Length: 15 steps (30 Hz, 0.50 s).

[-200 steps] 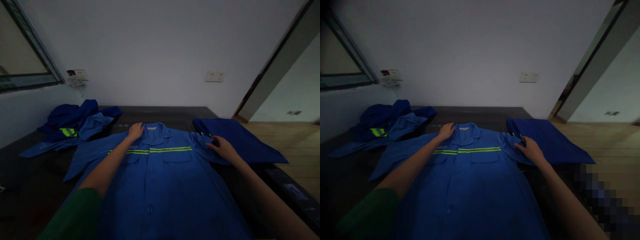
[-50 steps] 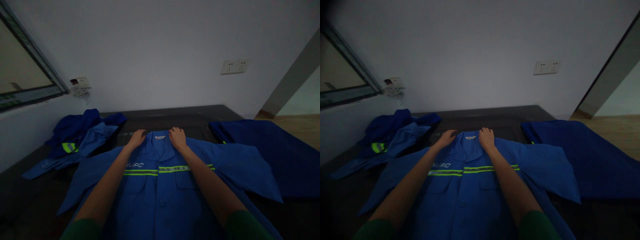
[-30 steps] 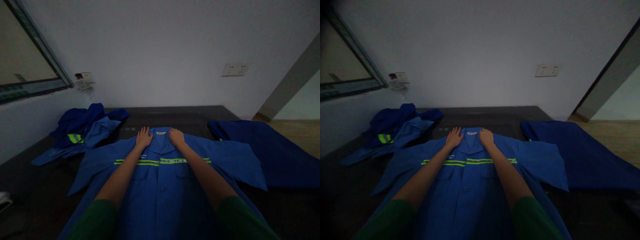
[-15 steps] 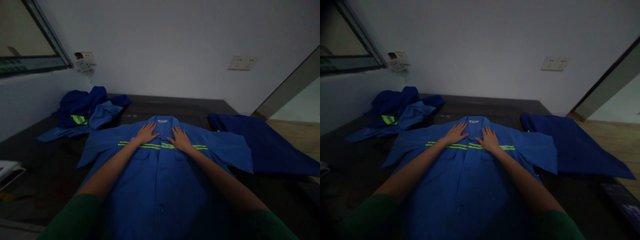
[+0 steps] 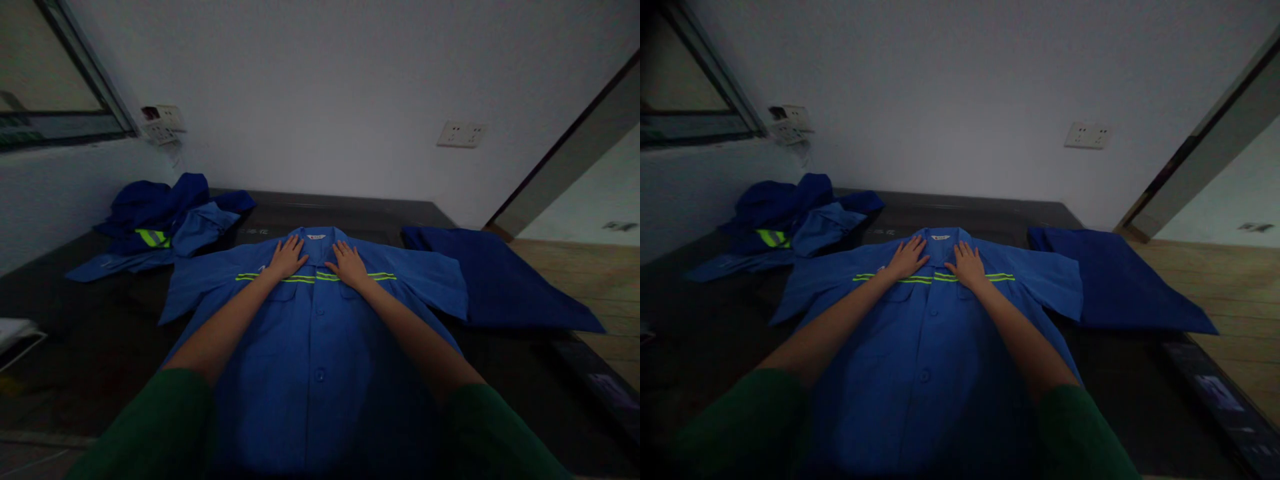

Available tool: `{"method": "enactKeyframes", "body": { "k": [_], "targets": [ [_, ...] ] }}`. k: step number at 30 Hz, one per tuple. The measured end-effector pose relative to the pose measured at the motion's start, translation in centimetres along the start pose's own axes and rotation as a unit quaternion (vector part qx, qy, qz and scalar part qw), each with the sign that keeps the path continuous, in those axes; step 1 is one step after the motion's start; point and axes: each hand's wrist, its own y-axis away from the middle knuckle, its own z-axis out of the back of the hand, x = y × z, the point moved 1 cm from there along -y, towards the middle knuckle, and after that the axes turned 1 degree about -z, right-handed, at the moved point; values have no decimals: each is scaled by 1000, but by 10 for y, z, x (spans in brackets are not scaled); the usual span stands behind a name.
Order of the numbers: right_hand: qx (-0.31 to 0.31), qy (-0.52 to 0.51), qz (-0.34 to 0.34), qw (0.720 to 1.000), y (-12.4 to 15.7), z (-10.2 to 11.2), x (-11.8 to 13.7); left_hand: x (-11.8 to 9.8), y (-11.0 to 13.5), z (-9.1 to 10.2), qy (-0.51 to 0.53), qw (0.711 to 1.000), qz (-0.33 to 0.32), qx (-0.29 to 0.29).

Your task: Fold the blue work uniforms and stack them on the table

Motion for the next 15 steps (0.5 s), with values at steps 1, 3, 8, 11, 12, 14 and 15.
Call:
{"method": "enactKeyframes", "body": {
  "k": [1,3,8,11,12,14,15],
  "targets": [
    [1,-12,-6,1000,3,0,6,-4,6,1,2,1000,-1,-8],
    [20,-40,-24,999,9,-3,20,-12,19,-1,16,1000,0,0],
    [37,-22,-29,999,19,-15,41,-23,36,-7,33,999,15,-1],
    [19,-16,-26,999,24,-16,41,-29,39,3,61,995,5,-81],
    [11,-19,-24,999,25,-15,41,-31,43,10,78,990,-3,-113],
    [-12,-26,-18,999,27,-10,41,-34,58,31,123,978,-15,-169],
    [-29,-31,-13,999,27,-6,42,-35,71,45,150,971,-22,-186]
  ]
}}
